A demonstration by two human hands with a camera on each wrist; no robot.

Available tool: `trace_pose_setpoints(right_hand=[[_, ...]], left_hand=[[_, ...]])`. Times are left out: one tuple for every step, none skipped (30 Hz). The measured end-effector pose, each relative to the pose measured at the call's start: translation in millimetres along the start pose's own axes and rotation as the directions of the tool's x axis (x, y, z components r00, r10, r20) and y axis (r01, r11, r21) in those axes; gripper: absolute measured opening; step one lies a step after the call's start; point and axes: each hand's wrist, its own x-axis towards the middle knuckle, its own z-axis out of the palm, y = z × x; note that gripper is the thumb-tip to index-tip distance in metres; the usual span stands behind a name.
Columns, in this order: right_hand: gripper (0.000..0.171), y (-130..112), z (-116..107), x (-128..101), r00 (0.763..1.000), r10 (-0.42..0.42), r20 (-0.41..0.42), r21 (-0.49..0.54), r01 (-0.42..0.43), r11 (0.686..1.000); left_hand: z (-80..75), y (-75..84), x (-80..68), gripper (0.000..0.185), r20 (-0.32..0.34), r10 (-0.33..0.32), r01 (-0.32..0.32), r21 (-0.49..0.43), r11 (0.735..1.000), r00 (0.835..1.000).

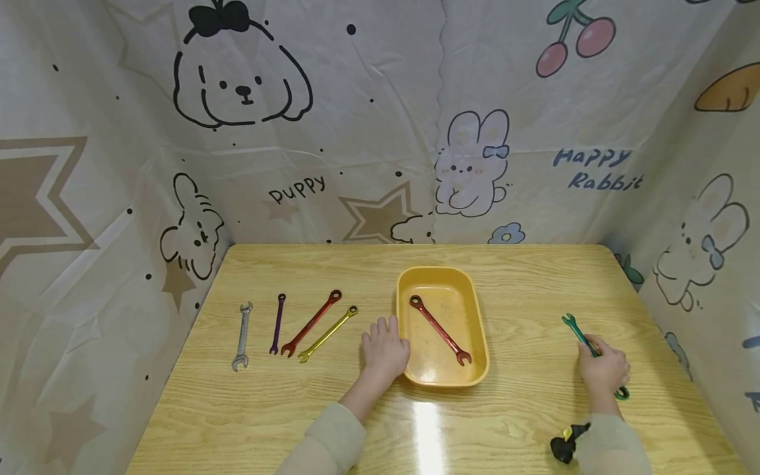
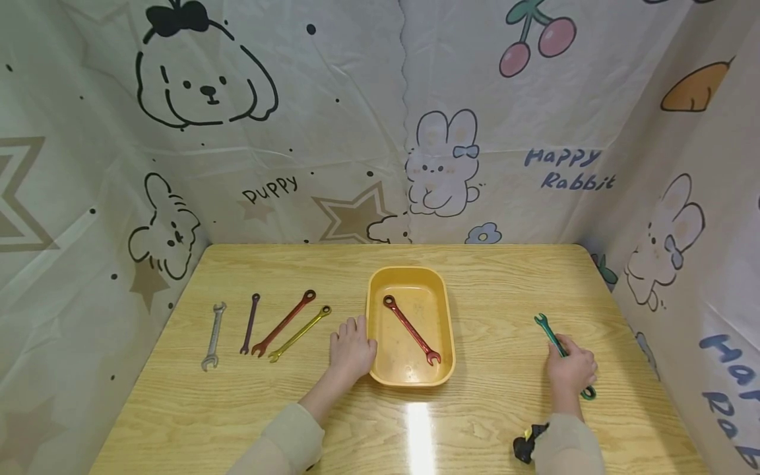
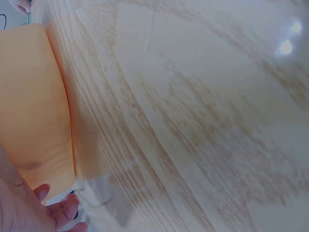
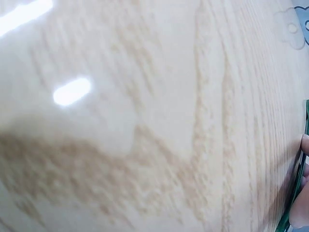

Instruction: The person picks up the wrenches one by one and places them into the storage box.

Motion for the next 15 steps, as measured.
trace_pose_setpoints(right_hand=[[0.038, -0.3, -0.1, -0.2, 1.0, 0.001, -0.009, 0.011, -0.001, 1.0], [0.037, -0.6, -0.3, -0.4, 1.0, 0.001, -0.017, 0.022, -0.001, 1.0], [0.037, -0.3, 0.1, -0.4, 1.0, 0.002, -0.023, 0.029, -0.001, 1.0], [0.036, -0.1, 0.1, -0.2, 1.0, 0.0, -0.03, 0.035, 0.001, 0.999], [0.036, 0.1, 0.2, 0.0, 0.999, -0.001, -0.032, 0.036, 0.002, 0.999], [0.037, 0.5, 0.3, 0.4, 0.999, -0.003, -0.035, 0.038, 0.004, 0.999], [0.037, 0.6, 0.6, 0.7, 0.999, -0.005, -0.038, 0.039, 0.006, 0.999], [0.037, 1.0, 1.0, 1.2, 0.999, -0.005, -0.041, 0.038, 0.006, 0.999], [0.036, 1.3, 1.3, 1.6, 0.999, -0.005, -0.045, 0.039, 0.007, 0.999], [0.036, 1.4, 1.5, 1.7, 0.999, -0.006, -0.049, 0.039, 0.008, 0.999], [0.036, 1.4, 1.6, 1.8, 0.999, -0.006, -0.051, 0.037, 0.007, 0.999], [0.036, 1.5, 1.8, 2.0, 0.999, -0.005, -0.05, 0.033, 0.006, 0.999], [0.036, 1.4, 1.9, 2.0, 0.999, -0.003, -0.049, 0.027, 0.004, 1.0], [0.037, 1.2, 1.8, 2.3, 0.999, -0.002, -0.047, 0.023, 0.003, 1.0], [0.037, 1.1, 1.8, 2.4, 0.999, -0.001, -0.044, 0.018, 0.002, 1.0]], left_hand=[[0.2, 0.0, 0.2, 0.027, 0.002, 0.001, -0.001, 0.002, 1.0, 1.0], [0.0, 0.0, 0.2, 0.027, 0.004, 0.0, 0.0, 0.006, 1.0, 1.0], [-0.3, 0.2, 0.3, 0.027, 0.004, 0.001, -0.001, 0.005, 1.0, 1.0], [-0.3, 0.2, 0.5, 0.027, 0.006, 0.001, -0.001, 0.005, 1.0, 1.0], [-0.4, 0.3, 0.7, 0.027, 0.007, 0.001, -0.001, 0.006, 1.0, 1.0], [-0.5, 0.4, 0.6, 0.027, 0.01, 0.001, -0.001, 0.01, 1.0, 1.0], [-0.7, 0.4, 0.9, 0.027, 0.01, 0.001, -0.001, 0.012, 1.0, 1.0], [-0.9, 0.5, 0.8, 0.027, 0.01, 0.0, 0.0, 0.013, 1.0, 1.0], [-0.7, 0.5, 0.9, 0.027, 0.011, 0.0, 0.0, 0.014, 1.0, 1.0], [-0.4, 0.3, 1.0, 0.027, 0.011, -0.001, 0.0, 0.014, 1.0, 1.0], [-0.4, 0.4, 1.0, 0.027, 0.011, -0.001, 0.001, 0.013, 1.0, 1.0], [-0.3, 0.4, 0.9, 0.027, 0.011, -0.001, 0.001, 0.012, 1.0, 1.0], [-0.3, 0.5, 0.9, 0.027, 0.012, -0.002, 0.002, 0.011, 1.0, 1.0], [-0.4, 0.5, 0.6, 0.027, 0.014, -0.002, 0.002, 0.01, 1.0, 1.0], [-0.6, 0.4, 0.5, 0.027, 0.012, -0.001, 0.0, 0.005, 1.0, 1.0]])
